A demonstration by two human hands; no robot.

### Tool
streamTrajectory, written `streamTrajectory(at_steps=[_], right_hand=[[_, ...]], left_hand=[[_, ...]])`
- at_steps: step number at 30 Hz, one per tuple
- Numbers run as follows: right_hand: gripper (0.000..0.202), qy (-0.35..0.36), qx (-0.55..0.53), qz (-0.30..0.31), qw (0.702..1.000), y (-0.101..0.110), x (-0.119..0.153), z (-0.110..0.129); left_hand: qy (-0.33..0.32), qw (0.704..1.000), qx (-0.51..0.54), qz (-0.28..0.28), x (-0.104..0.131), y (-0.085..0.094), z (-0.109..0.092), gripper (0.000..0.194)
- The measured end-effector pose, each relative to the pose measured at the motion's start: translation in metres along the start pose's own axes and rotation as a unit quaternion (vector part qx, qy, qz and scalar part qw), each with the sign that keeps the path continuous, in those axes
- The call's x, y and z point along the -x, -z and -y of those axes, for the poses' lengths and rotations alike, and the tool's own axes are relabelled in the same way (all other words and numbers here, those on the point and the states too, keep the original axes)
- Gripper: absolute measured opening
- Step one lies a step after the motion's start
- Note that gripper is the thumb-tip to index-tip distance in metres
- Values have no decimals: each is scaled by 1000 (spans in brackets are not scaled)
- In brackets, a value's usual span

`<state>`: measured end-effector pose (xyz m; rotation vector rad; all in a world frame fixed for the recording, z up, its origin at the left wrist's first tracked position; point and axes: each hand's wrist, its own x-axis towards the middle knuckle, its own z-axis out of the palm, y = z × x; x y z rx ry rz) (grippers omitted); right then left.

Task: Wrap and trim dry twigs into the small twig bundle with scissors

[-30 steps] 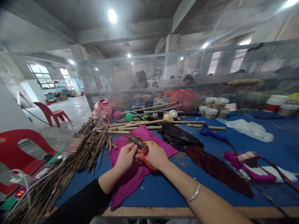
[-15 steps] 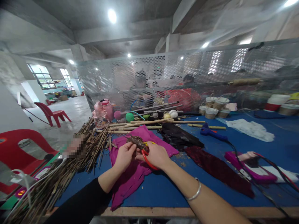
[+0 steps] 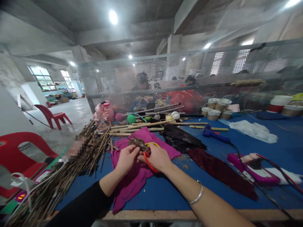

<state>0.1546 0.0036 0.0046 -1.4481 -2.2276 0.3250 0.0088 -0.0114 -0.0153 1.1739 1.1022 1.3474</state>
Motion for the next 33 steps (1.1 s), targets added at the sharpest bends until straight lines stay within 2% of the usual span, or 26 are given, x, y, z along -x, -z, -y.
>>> streamTrajectory(at_steps=[4, 13, 20, 27, 33], right_hand=[[42, 12, 3, -15, 1000, 0, 0, 0], [41, -22, 41, 26, 999, 0, -3, -4], [40, -15, 33, 50, 998, 4, -5, -5], [42, -10, 26, 45, 999, 2, -3, -5], [36, 18, -19, 31, 999, 0, -2, -4]], left_hand=[[-2, 1000, -12, 1, 1, 1, -1, 29], [3, 999, -45, -7, 1, 3, -3, 26], [20, 1000, -6, -16, -3, 4, -2, 26], [37, 999, 35, -7, -3, 2, 0, 26], [25, 998, 40, 30, -1, 1, 2, 27]])
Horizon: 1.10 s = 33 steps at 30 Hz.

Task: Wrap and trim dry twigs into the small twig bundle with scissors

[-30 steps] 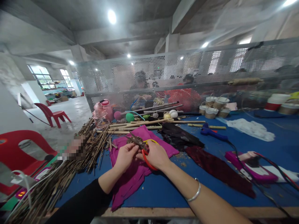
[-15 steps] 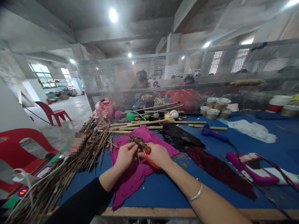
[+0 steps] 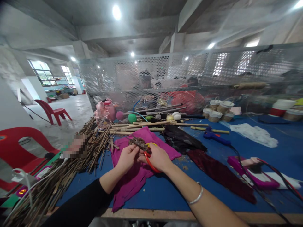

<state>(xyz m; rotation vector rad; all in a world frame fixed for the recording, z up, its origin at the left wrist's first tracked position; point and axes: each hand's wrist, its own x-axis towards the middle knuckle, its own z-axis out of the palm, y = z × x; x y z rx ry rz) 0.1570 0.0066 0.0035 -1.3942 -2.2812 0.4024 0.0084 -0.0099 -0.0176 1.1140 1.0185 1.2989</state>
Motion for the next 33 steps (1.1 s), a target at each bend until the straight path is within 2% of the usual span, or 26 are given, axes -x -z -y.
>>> streamTrajectory(at_steps=[10, 15, 23, 29, 33], right_hand=[[39, 18, -13, -14, 1000, -3, -1, -3], [36, -9, 3, -10, 1000, -2, 0, 1], [37, -49, 31, 3, 998, -2, -1, 3], [38, -35, 48, 5, 998, -3, -5, -2], [41, -10, 44, 1, 999, 0, -4, -3]], left_hand=[[-7, 1000, -21, 10, 3, -3, -8, 28], [-23, 999, -38, 4, 1, -1, -3, 32], [-2, 1000, -27, 5, 1, -1, -5, 31], [13, 999, -19, -29, -1, 1, -3, 30], [27, 999, 1, -22, -1, 1, -3, 30]])
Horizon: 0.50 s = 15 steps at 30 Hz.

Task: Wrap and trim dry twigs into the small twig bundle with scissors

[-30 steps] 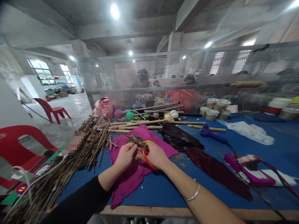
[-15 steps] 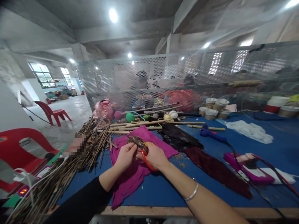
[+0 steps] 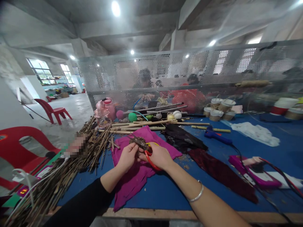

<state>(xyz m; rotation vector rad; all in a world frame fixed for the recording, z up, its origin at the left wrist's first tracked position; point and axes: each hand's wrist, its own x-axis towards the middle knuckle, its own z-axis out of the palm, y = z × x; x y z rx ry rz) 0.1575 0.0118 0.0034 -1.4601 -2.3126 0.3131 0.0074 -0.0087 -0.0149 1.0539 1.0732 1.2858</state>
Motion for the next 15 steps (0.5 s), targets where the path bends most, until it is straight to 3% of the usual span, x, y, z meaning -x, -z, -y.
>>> streamTrajectory(at_steps=[6, 15], right_hand=[[42, 41, -35, -1, 999, 2, 1, 3], [38, 43, -53, -10, 998, 4, 1, 6]], left_hand=[[2, 1000, 16, 23, -1, 0, 4, 34], [7, 1000, 6, 3, 1, -3, 2, 32]])
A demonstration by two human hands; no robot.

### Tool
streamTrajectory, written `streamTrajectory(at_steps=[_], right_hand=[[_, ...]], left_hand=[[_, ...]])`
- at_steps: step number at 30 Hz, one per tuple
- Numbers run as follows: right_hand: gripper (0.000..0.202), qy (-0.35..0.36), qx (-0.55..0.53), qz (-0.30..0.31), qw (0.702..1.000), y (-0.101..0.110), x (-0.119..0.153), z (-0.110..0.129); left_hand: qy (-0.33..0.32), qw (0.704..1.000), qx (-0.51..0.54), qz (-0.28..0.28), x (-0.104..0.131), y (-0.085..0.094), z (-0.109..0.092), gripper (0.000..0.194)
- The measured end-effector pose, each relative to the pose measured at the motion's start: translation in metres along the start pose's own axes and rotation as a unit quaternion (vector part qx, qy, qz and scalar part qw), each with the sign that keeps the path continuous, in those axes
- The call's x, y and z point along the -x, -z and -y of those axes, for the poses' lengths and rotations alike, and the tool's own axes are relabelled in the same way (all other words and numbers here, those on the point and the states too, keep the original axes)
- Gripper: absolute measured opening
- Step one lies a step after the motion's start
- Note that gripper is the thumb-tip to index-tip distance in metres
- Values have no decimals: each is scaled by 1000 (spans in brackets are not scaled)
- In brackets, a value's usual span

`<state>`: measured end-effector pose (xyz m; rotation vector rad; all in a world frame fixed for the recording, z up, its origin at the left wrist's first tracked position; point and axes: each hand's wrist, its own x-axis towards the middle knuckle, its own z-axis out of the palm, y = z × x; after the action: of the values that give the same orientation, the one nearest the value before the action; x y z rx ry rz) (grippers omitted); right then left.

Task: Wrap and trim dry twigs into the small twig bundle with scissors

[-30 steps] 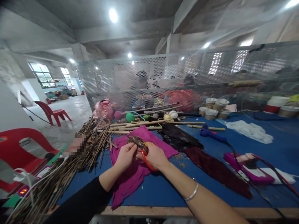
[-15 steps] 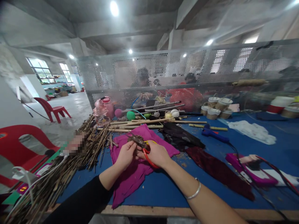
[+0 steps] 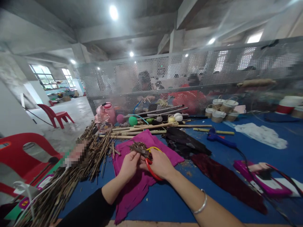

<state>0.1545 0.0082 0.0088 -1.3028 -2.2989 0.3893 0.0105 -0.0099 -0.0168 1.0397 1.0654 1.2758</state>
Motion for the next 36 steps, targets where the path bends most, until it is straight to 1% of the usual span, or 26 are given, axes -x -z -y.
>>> streamTrajectory(at_steps=[3, 9, 13, 18, 25, 30, 33, 36], right_hand=[[37, -1, -29, 1, 1000, 0, 0, 2], [37, -7, -47, 11, 999, 0, -1, 1], [37, -5, -45, 23, 999, -2, -4, -3], [38, -10, -30, 16, 999, 0, -7, -4], [37, -39, 2, 43, 998, 4, -5, -3], [37, -61, 35, 50, 996, 4, -5, -4], [38, -63, 37, 41, 997, 4, -5, -2], [41, -49, 12, 24, 998, 2, -4, -2]], left_hand=[[-4, 1000, -9, -4, 2, -1, -3, 34], [-20, 1000, -18, -3, 3, -1, -7, 31], [-28, 999, -42, 4, 4, -1, -9, 31], [-50, 996, -71, -14, 6, -1, -10, 30], [-25, 1000, -18, -6, 6, -3, -6, 30], [-27, 1000, 9, 10, 5, -2, -5, 29], [-36, 999, -5, 0, 5, -1, -6, 29], [-40, 999, -17, -14, 3, 2, -7, 27]])
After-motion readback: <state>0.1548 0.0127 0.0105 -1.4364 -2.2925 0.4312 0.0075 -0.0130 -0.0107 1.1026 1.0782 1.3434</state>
